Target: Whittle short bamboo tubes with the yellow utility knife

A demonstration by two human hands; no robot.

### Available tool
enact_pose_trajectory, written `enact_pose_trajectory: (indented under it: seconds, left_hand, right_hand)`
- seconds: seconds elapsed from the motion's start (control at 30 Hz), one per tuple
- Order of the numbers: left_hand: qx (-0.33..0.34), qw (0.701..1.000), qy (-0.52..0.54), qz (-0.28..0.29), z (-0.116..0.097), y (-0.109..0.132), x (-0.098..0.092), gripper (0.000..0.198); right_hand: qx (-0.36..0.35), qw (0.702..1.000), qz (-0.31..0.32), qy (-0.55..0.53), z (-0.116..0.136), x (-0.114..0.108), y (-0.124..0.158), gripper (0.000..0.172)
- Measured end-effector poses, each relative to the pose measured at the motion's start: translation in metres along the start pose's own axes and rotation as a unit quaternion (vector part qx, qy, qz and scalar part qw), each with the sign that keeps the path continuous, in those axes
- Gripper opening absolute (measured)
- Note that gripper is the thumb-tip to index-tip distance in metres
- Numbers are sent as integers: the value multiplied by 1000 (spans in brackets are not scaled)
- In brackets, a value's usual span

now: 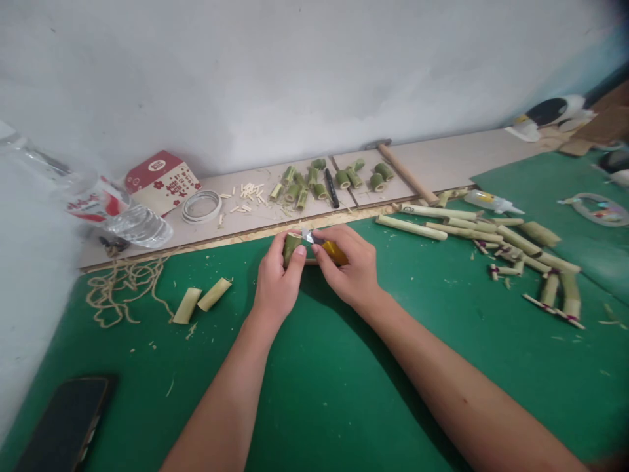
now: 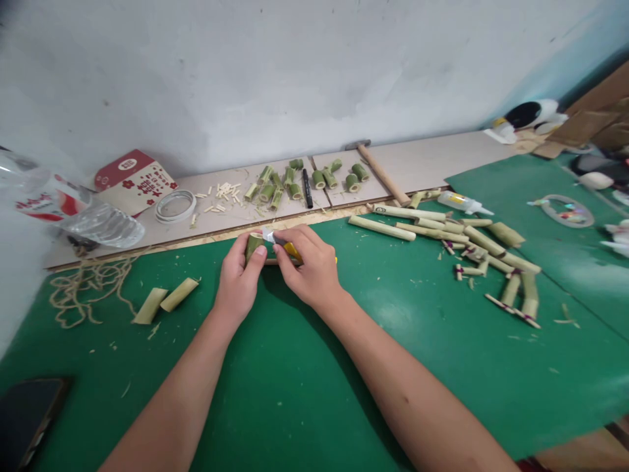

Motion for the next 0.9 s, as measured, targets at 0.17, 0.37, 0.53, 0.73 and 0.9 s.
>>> enact_pose_trajectory:
  seconds: [0.17,0.37,0.53,0.73,0.9]
  left_hand:
    - [-3,999,31,-39,3,2,-3,31]
    - [-9,998,37,-51,7,2,-5,26]
    - [-8,999,26,-33,4,2,-5,27]
    - [-20,999,22,-31,3,2,-6,35]
    - [-16,999,44,-27,4,1,-5,35]
  right_hand:
    - [-11,1000,-3,-15,2,0,0,13]
    - [-2,1000,-1,-4,1,0,0,13]
    - [-14,1000,-2,-13,3,0,0,15]
    - [-1,1000,8,-8,0,2,0,13]
    - [-11,1000,4,-12,2,2,0,13]
Point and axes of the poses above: each hand's wrist, its own y-axis away from the middle knuckle, its own x-axis out of the palm, z = x × y, the point moved 8 cm from there along -y, towards the middle knuckle, and after that the axes turned 1 degree about z, right-handed, at the moved point
